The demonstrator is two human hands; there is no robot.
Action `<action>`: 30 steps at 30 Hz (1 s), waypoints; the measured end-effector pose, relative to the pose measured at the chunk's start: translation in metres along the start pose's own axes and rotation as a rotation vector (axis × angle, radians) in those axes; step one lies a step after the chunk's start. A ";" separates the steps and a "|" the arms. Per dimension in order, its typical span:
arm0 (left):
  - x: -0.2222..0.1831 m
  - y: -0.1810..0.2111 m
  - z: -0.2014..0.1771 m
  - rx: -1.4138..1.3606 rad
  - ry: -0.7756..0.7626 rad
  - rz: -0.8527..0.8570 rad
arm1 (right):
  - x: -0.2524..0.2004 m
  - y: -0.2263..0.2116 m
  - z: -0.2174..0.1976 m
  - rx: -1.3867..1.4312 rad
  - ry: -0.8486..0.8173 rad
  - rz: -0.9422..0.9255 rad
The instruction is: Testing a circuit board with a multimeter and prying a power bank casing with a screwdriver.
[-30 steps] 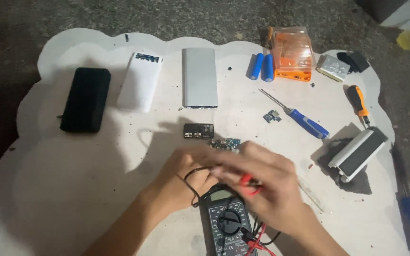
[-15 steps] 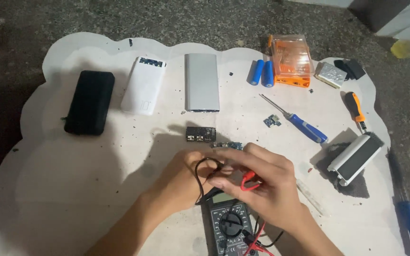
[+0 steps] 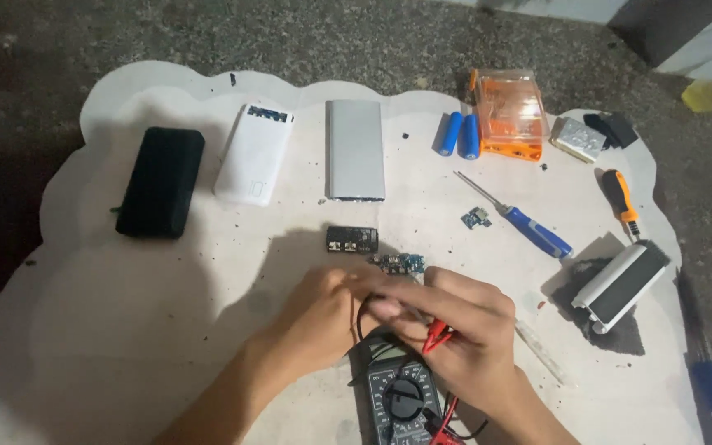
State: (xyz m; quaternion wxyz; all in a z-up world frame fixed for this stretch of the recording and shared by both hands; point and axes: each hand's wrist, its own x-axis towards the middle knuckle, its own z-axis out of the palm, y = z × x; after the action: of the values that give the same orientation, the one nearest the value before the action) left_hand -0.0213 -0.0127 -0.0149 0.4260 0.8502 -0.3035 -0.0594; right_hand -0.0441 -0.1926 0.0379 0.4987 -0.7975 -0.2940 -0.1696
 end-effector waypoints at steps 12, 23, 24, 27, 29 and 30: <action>-0.001 -0.007 0.001 0.046 0.040 0.051 | -0.011 0.018 0.000 -0.049 -0.030 -0.097; 0.000 -0.002 -0.003 0.078 0.059 0.073 | -0.012 0.020 0.000 -0.059 -0.026 -0.098; 0.000 0.000 -0.005 0.052 0.078 0.099 | -0.010 0.018 -0.001 -0.101 -0.035 -0.131; 0.001 -0.001 -0.005 0.042 0.079 0.079 | -0.010 0.020 -0.002 -0.149 -0.033 -0.166; 0.001 -0.002 -0.005 0.056 0.059 0.030 | -0.011 0.020 0.000 -0.153 -0.024 -0.163; 0.002 -0.001 -0.006 0.049 0.072 0.047 | -0.010 0.017 0.001 -0.113 -0.028 -0.124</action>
State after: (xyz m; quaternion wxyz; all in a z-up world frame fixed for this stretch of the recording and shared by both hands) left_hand -0.0172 -0.0092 -0.0117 0.4170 0.8547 -0.3091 -0.0114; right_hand -0.0407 -0.2000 0.0202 0.4373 -0.8070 -0.3396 -0.2054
